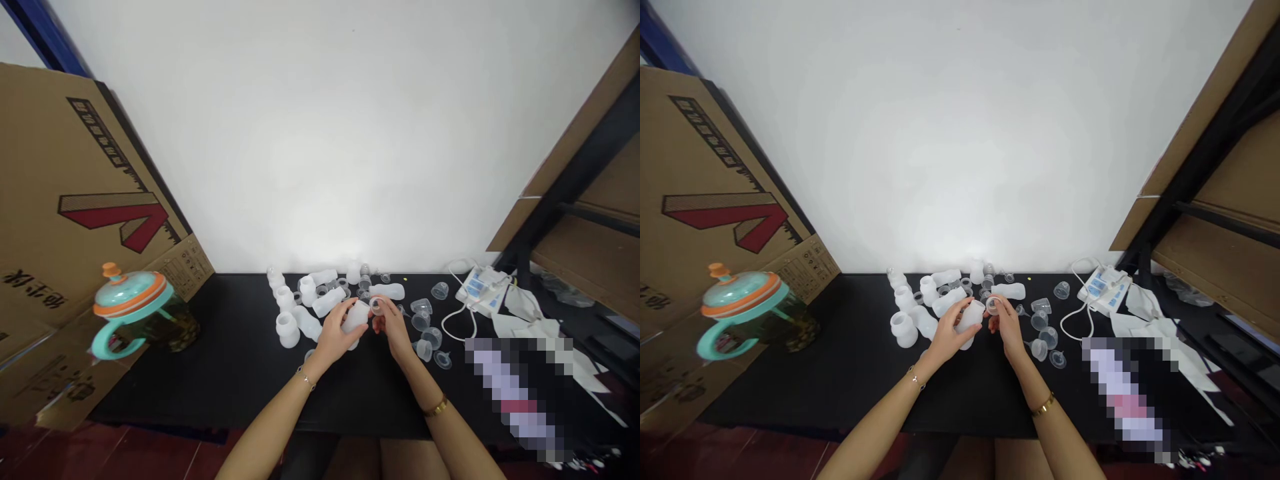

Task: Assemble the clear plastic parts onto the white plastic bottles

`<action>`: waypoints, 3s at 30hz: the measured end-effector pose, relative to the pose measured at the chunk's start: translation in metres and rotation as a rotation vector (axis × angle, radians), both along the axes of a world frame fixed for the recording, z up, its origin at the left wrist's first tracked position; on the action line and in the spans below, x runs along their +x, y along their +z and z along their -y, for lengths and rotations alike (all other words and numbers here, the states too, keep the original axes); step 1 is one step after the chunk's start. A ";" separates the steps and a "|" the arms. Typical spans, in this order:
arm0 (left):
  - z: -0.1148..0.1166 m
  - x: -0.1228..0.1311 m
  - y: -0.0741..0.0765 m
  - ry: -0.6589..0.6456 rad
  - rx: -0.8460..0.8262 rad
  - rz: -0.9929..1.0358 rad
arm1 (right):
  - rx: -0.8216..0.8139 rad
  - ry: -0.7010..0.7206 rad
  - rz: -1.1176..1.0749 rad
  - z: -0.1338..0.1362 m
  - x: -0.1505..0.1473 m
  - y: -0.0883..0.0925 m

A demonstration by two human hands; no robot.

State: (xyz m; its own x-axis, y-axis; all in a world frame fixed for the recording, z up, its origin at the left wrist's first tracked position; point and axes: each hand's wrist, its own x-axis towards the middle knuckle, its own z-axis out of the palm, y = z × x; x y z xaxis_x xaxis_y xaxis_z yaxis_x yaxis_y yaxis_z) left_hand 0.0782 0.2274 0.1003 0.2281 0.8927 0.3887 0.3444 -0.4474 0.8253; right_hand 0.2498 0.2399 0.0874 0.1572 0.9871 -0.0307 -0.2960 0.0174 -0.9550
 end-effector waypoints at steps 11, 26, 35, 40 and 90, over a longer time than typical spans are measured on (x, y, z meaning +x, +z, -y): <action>-0.004 -0.001 0.000 0.039 -0.032 0.057 | 0.012 0.038 -0.087 -0.002 0.002 0.001; -0.001 0.000 0.004 -0.013 -0.079 0.055 | 0.009 0.092 -0.118 0.007 -0.001 0.010; -0.002 0.000 0.005 -0.021 -0.128 0.032 | 0.058 0.161 -0.080 0.006 0.000 0.010; -0.003 -0.001 0.003 -0.029 -0.131 0.051 | 0.093 0.162 -0.042 0.006 -0.001 0.009; -0.001 0.000 0.004 -0.006 -0.096 0.043 | 0.073 0.137 -0.051 0.008 0.000 0.011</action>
State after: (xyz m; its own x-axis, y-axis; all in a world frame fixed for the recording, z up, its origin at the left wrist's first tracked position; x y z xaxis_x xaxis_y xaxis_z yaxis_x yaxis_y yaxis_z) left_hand 0.0781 0.2285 0.1045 0.2186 0.9250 0.3109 0.3054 -0.3674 0.8785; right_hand 0.2495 0.2321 0.0981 0.0208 0.9991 0.0378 -0.3481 0.0427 -0.9365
